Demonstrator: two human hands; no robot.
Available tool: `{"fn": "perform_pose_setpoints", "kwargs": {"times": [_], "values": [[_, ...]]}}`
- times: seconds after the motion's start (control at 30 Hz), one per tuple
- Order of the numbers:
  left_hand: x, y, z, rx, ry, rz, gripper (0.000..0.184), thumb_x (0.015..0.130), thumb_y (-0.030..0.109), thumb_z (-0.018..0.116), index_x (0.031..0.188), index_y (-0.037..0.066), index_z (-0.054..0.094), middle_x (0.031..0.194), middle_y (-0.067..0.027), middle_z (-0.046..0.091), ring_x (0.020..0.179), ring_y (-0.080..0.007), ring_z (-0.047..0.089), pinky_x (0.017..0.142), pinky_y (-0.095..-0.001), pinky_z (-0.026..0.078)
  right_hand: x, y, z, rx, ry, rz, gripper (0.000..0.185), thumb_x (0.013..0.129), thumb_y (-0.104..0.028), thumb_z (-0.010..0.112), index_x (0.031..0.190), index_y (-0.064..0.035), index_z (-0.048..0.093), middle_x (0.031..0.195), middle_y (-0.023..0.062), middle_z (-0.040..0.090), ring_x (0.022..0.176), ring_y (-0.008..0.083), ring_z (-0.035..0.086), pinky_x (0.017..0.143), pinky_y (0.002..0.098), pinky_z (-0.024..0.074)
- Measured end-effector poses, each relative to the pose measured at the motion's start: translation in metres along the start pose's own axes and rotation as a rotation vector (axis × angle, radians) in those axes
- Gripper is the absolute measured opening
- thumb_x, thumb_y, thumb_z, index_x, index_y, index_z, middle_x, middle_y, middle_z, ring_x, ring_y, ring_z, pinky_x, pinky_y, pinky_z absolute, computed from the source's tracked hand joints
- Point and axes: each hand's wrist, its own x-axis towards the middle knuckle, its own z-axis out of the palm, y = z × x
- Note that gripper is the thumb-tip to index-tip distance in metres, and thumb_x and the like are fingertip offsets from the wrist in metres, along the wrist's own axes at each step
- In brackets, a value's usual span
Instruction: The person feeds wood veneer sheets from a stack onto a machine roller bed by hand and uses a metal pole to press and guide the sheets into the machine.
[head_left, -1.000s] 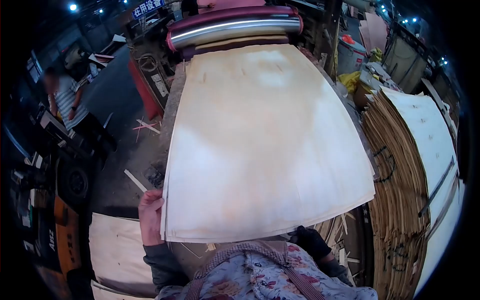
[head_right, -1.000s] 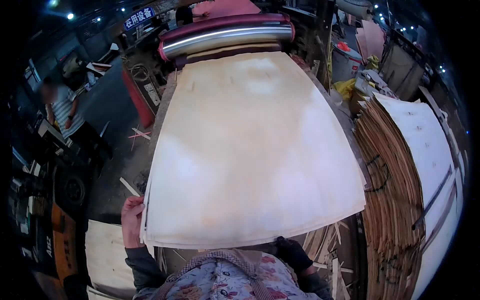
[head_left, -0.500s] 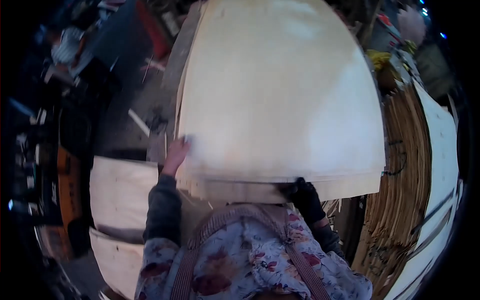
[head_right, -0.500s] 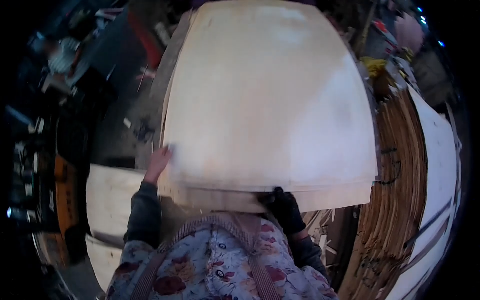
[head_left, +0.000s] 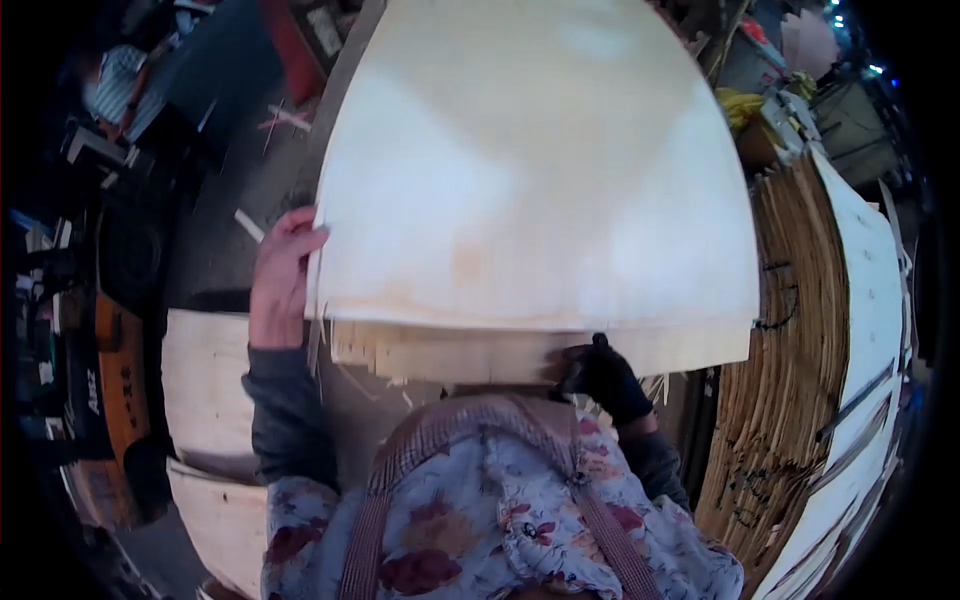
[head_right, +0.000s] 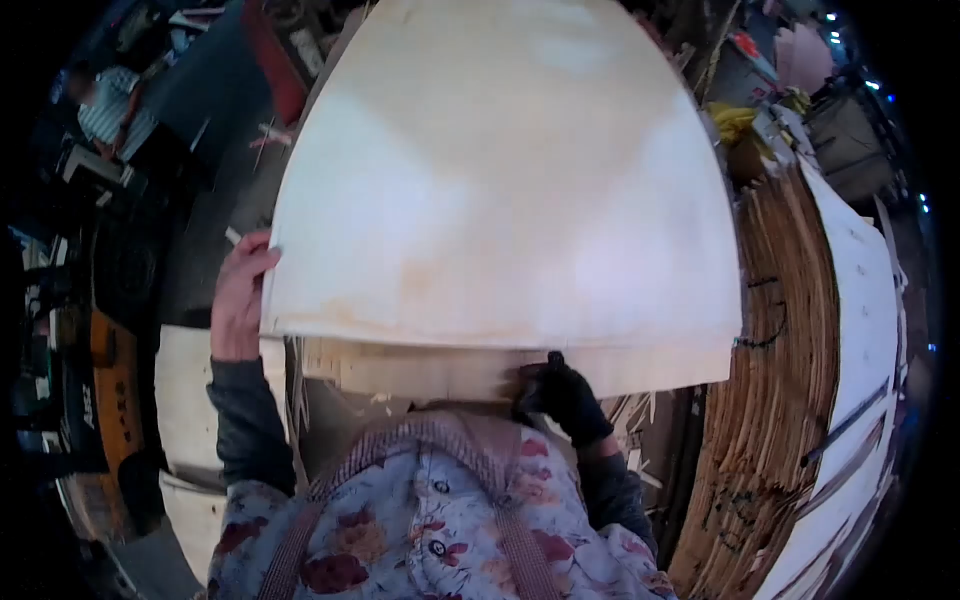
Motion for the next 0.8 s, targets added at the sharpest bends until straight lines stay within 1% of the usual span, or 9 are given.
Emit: {"fn": "perform_pose_setpoints", "kwargs": {"times": [0.1,0.17,0.2,0.23,0.3,0.37,0.5,0.63,0.8], "values": [[0.000,0.017,0.000,0.011,-0.051,0.044,0.027,0.078,-0.005,0.057,0.105,-0.004,0.055,0.098,-0.0140,0.061,0.090,-0.0209,0.062,0.083,-0.0317,0.051,0.013,-0.018,0.014,0.264,0.008,-0.179,0.045,0.098,-0.041,0.037,0.092,-0.0016,0.060,0.083,0.0114,0.064,0.074,0.0284,0.063,0.083,0.0499,0.0504],[0.025,0.002,-0.016,0.020,-0.063,0.096,0.027,0.080,-0.003,0.056,0.107,-0.004,0.055,0.099,-0.0129,0.062,0.089,-0.0203,0.062,0.081,-0.0306,0.051,0.026,-0.046,0.018,-0.068,0.118,-0.209,0.044,0.098,-0.038,0.038,0.088,-0.0013,0.059,0.079,0.0110,0.063,0.070,0.0275,0.062,0.079,0.0473,0.0526],[0.046,-0.016,-0.027,0.068,0.025,0.141,0.028,0.080,-0.001,0.057,0.108,-0.005,0.055,0.099,-0.0123,0.061,0.088,-0.0191,0.062,0.081,-0.0295,0.051,0.027,-0.070,0.037,-0.510,0.133,-0.250,0.040,0.097,-0.035,0.044,0.086,0.0010,0.058,0.075,0.0121,0.061,0.069,0.0279,0.062,0.073,0.0442,0.0549],[0.058,-0.029,-0.032,0.114,0.117,0.184,0.029,0.080,0.001,0.058,0.109,-0.005,0.055,0.099,-0.0117,0.061,0.087,-0.0180,0.061,0.080,-0.0283,0.050,0.044,-0.082,0.042,-0.509,0.130,-0.275,0.040,0.097,-0.035,0.044,0.086,0.0010,0.058,0.075,0.0121,0.061,0.069,0.0279,0.062,0.073,0.0442,0.0549],[0.056,-0.047,-0.018,0.670,0.208,0.294,0.038,0.081,0.008,0.060,0.115,-0.007,0.051,0.103,-0.0163,0.062,0.091,-0.0229,0.062,0.082,-0.0314,0.049,0.094,-0.099,0.043,-0.042,0.150,-0.354,0.035,0.095,-0.030,0.051,0.082,0.0028,0.059,0.077,0.0171,0.065,0.071,0.0287,0.066,0.072,0.0399,0.0565],[0.073,-0.094,-0.044,1.090,0.089,0.115,0.053,0.079,0.017,0.065,0.123,-0.007,0.046,0.108,-0.0232,0.061,0.099,-0.0322,0.060,0.087,-0.0375,0.047,0.145,-0.130,0.038,-0.018,0.102,-0.376,0.031,0.093,-0.028,0.055,0.085,0.0020,0.056,0.077,0.0178,0.064,0.073,0.0302,0.066,0.073,0.0418,0.0564],[0.058,-0.203,-0.049,1.338,0.184,0.147,0.079,0.078,0.031,0.068,0.135,-0.010,0.032,0.140,-0.0294,0.033,0.130,-0.0387,0.034,0.107,-0.0391,0.031,0.213,-0.177,0.040,0.080,-0.013,-0.407,0.024,0.093,-0.026,0.055,0.092,-0.0022,0.054,0.086,0.0195,0.065,0.083,0.0339,0.066,0.078,0.0458,0.0547],[0.050,-0.203,-0.044,1.167,0.201,0.104,0.083,0.080,0.034,0.066,0.136,-0.012,0.027,0.146,-0.0284,0.020,0.137,-0.0377,0.020,0.112,-0.0382,0.022,0.224,-0.158,0.037,0.278,-0.283,-0.438,0.019,0.093,-0.023,0.055,0.102,-0.0067,0.056,0.117,0.0182,0.058,0.109,0.0342,0.057,0.096,0.0480,0.0456],[0.066,-0.189,-0.059,0.721,0.142,0.010,0.060,0.077,0.013,0.067,0.128,-0.009,0.043,0.124,-0.0189,0.050,0.110,-0.0262,0.054,0.090,-0.0328,0.045,0.157,-0.072,0.006,0.066,-0.279,-0.189,0.035,0.095,-0.023,0.051,0.126,-0.0057,0.050,0.120,0.0176,0.058,0.110,0.0342,0.056,0.097,0.0462,0.0445]]}}
